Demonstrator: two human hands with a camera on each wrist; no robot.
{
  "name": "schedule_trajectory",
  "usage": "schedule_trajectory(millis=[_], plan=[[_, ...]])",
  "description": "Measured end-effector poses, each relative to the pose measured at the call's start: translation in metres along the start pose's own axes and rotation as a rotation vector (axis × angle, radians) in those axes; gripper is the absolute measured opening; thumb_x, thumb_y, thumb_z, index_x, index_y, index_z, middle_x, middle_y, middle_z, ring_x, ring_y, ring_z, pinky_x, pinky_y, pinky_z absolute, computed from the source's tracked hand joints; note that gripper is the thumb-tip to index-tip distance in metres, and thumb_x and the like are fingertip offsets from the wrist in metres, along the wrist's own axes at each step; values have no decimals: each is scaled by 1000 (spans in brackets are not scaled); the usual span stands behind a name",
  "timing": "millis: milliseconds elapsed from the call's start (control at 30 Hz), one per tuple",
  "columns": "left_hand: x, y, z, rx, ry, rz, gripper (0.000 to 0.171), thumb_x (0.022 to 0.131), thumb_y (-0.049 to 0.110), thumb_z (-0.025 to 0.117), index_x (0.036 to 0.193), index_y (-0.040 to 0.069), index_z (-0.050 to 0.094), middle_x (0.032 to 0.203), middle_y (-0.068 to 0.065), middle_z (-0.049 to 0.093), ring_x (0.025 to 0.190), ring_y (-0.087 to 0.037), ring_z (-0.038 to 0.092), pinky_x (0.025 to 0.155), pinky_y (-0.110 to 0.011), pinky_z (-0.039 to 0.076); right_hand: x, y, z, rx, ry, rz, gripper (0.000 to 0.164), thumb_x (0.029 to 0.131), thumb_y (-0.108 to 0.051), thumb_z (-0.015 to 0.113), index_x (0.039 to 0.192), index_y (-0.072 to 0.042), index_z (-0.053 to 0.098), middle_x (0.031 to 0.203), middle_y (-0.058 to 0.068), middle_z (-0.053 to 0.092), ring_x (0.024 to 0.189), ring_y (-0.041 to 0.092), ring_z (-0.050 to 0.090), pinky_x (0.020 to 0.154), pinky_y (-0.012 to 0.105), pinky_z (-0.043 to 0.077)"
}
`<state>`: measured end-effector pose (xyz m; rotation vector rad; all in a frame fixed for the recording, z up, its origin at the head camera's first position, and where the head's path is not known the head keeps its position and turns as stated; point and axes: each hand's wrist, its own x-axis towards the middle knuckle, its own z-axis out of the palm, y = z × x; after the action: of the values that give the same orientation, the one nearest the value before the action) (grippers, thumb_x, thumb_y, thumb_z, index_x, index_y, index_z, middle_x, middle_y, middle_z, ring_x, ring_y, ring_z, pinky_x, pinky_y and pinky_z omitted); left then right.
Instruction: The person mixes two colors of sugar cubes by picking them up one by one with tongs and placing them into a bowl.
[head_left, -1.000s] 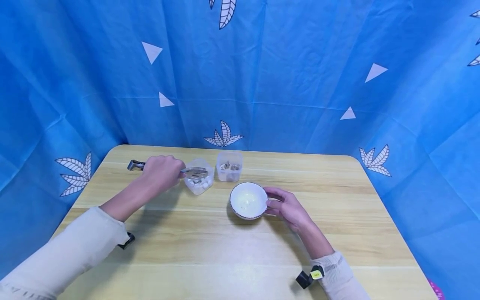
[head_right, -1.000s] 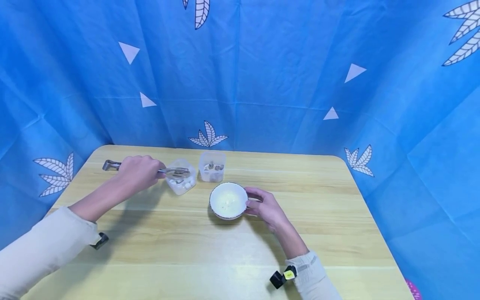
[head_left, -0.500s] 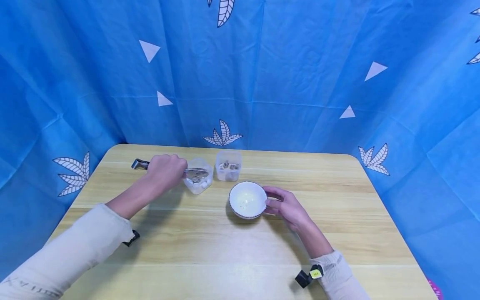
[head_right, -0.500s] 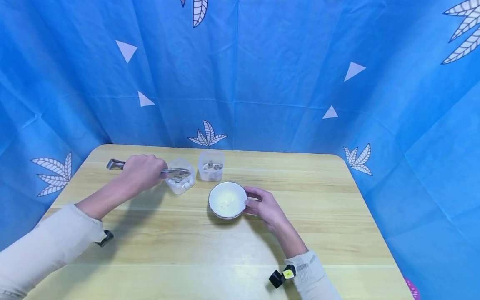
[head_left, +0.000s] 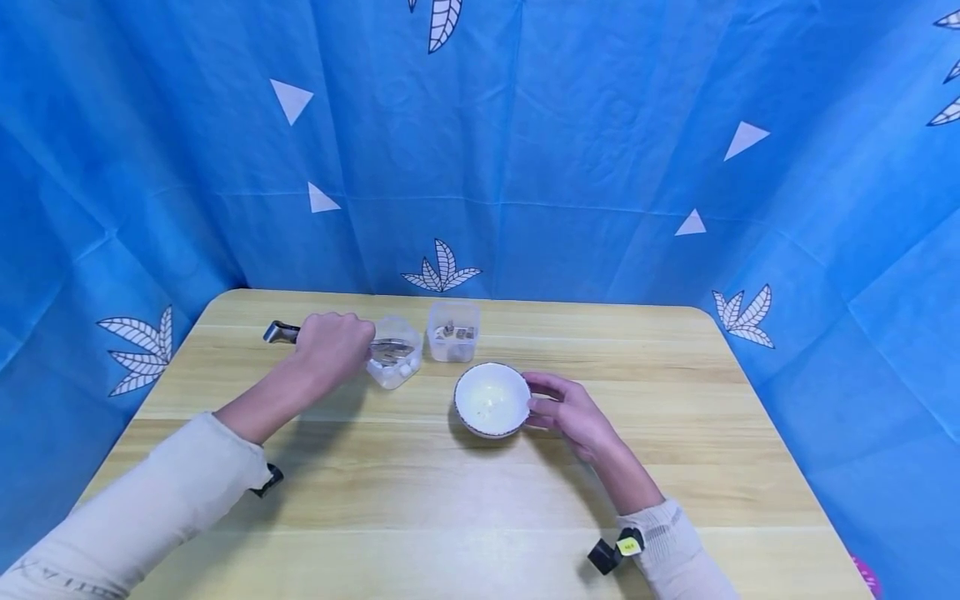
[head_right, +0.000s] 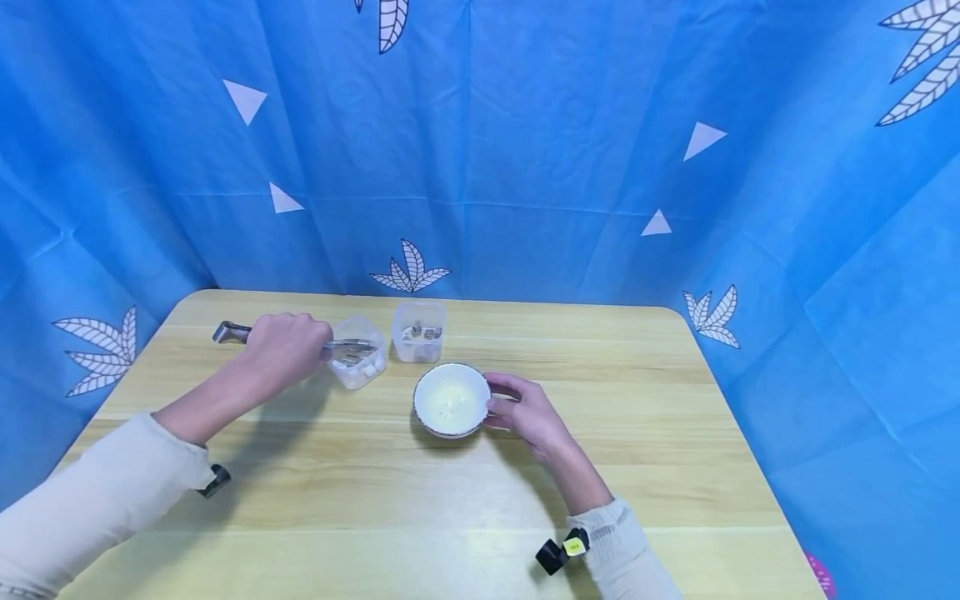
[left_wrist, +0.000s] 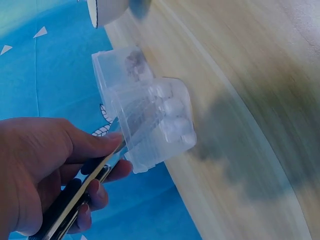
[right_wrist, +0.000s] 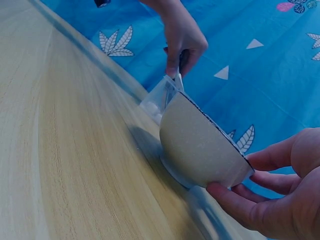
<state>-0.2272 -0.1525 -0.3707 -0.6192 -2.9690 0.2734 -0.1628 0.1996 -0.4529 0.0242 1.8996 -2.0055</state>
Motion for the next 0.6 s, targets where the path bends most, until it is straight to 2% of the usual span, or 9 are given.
schedule_trajectory(millis=[167,600], plan=[[0,0,1,4,23,12,16,87,22,72,85,5,73,59,-6,56,49,-19,45,40,-30,29,0,0,1,-5,7,0,53,92,5,55,144,3,43,146,26,44,120,34,60,94,44,55],[-4,-2,3,-18,9,-3,19,87,26,74,85,7,74,57,-3,52,48,-19,43,42,-29,26,1,2,0,3,0,-12,53,91,6,54,143,3,43,145,26,44,117,31,61,94,43,55]])
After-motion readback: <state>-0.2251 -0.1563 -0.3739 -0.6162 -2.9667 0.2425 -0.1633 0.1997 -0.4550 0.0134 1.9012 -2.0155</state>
